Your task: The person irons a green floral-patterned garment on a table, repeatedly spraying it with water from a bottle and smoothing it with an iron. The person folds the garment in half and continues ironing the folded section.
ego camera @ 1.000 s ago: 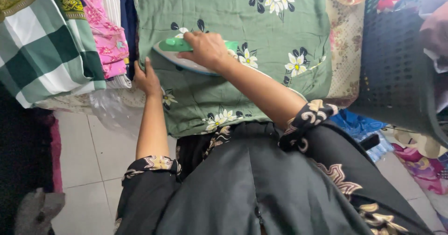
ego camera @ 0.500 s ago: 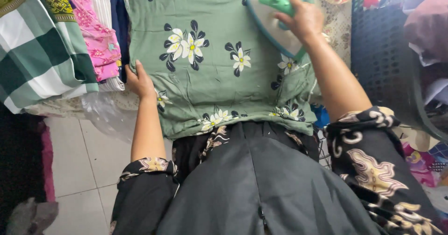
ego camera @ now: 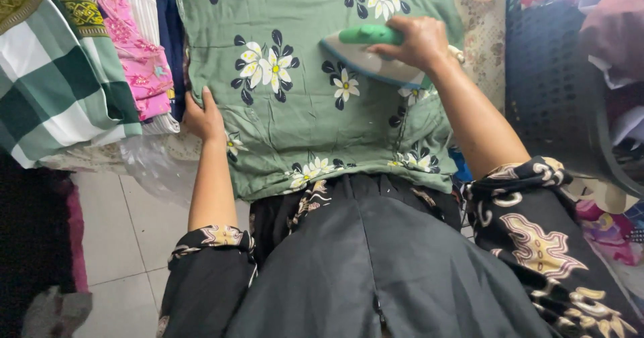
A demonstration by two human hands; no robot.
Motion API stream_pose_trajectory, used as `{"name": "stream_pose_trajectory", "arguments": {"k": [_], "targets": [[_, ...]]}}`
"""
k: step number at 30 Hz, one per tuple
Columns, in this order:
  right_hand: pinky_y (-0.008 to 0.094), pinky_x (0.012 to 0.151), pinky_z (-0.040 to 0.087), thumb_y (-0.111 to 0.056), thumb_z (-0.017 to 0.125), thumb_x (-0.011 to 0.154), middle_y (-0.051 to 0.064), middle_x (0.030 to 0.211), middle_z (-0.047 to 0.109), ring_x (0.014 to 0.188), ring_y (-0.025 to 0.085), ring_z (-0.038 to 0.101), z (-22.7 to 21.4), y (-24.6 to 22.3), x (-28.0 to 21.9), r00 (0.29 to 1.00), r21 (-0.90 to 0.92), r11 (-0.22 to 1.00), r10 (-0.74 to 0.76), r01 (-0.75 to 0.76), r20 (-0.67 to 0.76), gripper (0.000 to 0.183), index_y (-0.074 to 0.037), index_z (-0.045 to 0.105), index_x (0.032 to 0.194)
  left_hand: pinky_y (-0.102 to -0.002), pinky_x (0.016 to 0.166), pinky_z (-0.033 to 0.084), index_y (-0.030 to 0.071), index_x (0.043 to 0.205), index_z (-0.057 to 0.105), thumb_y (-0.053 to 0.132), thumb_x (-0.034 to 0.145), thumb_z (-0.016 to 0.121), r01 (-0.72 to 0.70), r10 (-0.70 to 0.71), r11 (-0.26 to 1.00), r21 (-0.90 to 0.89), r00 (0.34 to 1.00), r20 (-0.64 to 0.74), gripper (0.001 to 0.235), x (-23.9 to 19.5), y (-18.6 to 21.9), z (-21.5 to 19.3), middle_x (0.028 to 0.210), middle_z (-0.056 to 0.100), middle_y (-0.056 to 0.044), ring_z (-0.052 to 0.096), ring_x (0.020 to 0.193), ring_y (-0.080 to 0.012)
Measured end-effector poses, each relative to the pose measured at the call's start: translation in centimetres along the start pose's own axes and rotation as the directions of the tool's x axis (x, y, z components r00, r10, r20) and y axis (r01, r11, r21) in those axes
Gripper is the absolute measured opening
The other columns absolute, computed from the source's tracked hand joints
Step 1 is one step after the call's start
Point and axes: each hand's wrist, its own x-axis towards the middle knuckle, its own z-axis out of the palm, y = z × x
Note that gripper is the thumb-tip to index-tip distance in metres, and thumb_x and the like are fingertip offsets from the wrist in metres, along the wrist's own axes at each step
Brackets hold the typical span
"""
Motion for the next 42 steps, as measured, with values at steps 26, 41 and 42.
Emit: {"name": "stream_pose_trajectory", "arguments": {"k": [26, 41, 42], "targets": [[0.059, 0.085, 0.049, -0.071, 0.066, 0.099, 0.028, 0.110, 0.067, 0.106, 0.052, 0.062, 2.1, 6.5, 5.6, 0.818, 0.075, 0.817, 0.560, -0.571, 0.132, 0.064, -0.012, 0.055, 0.122, -0.049, 0.127, 0.033, -0.001, 0.159, 0.023, 0.015, 0.094, 0.084, -0.440, 0.436, 0.898, -0.005, 0.888, 0.145, 0.091, -1.6, 5.9, -3.9, 0.163, 0.034, -0.024, 0.040, 0.150, -0.0430], [0.058, 0.060, 0.049, -0.084, 0.063, 0.099, 0.019, 0.086, 0.068, 0.079, 0.049, 0.067, 3.1, 5.0, 7.0, 0.894, -0.004, 0.895, 0.445, -0.446, 0.057, 0.074, -0.011, 0.052, 0.099, -0.070, 0.120, 0.000, 0.031, 0.165, 0.031, 0.054, 0.109, 0.043, -0.655, 0.461, 0.750, 0.095, 0.619, 0.636, 0.062, -6.5, 14.9, 5.3, 0.173, 0.016, 0.003, 0.013, 0.159, -0.0312], [0.058, 0.060, 0.049, -0.084, 0.063, 0.099, 0.019, 0.086, 0.068, 0.079, 0.049, 0.067, 2.1, 3.6, 6.6, 0.892, -0.004, 0.893, 0.449, -0.450, 0.054, 0.074, -0.011, 0.052, 0.099, -0.070, 0.120, 0.000, 0.031, 0.165, 0.031, 0.054, 0.109, 0.043, -0.659, 0.466, 0.747, 0.092, 0.616, 0.635, 0.062, -6.4, 14.6, 5.4, 0.173, 0.016, 0.003, 0.013, 0.159, -0.0312]]}}
